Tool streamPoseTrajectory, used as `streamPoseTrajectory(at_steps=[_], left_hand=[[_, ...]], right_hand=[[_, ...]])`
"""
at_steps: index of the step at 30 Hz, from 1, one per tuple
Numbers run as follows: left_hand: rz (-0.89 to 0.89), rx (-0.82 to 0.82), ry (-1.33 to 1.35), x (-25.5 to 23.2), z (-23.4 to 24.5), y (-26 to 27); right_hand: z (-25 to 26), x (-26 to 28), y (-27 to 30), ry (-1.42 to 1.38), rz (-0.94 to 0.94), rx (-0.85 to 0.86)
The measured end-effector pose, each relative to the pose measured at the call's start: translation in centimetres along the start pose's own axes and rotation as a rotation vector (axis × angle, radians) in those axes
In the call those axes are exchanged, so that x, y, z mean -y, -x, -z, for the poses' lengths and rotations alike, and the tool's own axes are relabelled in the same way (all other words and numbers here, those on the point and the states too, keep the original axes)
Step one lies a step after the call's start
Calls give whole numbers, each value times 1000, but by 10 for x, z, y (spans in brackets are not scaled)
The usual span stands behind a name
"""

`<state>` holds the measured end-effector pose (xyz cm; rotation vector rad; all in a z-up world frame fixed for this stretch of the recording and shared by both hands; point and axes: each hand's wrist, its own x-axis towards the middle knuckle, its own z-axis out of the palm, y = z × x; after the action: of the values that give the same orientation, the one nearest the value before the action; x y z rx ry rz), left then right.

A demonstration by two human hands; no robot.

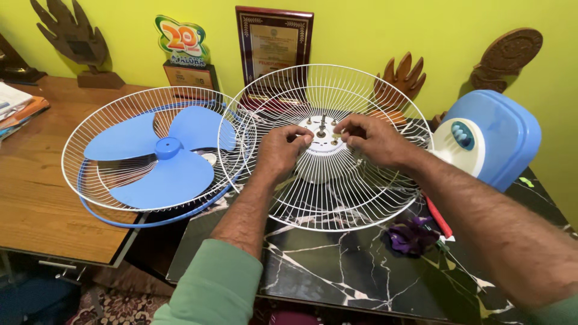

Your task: The person assembles a table fan by attaching the front grill to the motor housing. They align the grill and then tighten the central nut by hand to secure it in place.

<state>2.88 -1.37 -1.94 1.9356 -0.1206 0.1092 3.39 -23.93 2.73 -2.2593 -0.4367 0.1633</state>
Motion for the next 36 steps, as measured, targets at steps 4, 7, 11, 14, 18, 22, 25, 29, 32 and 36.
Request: streamPoseTrajectory(at_steps=[4,7,11,14,18,22,25,29,32,36], left_hand=[[53,12,14,-7,2,1],[97,26,96,-10,2,2],[131,27,70,-12,1,2],[109,35,94,-11,2,1],[123,47,95,-11,1,-1],[116,47,57,-11,1,-1],[86,38,33,-10,1,-2],[95,48,30,-10,1,-2],[98,40,16,-12,1,0],[124,43,39,-13,1,2]], right_hand=[[-1,-12,-2,-56,-35,25],[-2,-18,-1,-168,-66,-4],[-4,-12,2,-183,-131,-30],[-3,-16,-1,-269,-85,2],[-2,-22,-1,-279,-177,-25],[-3,-23,-1,-258,-145,-4],[-1,-25,-3,-297,-91,0],[-4,-19,3,-218,-148,-22],[-3,-17,4,-283,-89,9],[-2,-17,5,-248,-164,-14]])
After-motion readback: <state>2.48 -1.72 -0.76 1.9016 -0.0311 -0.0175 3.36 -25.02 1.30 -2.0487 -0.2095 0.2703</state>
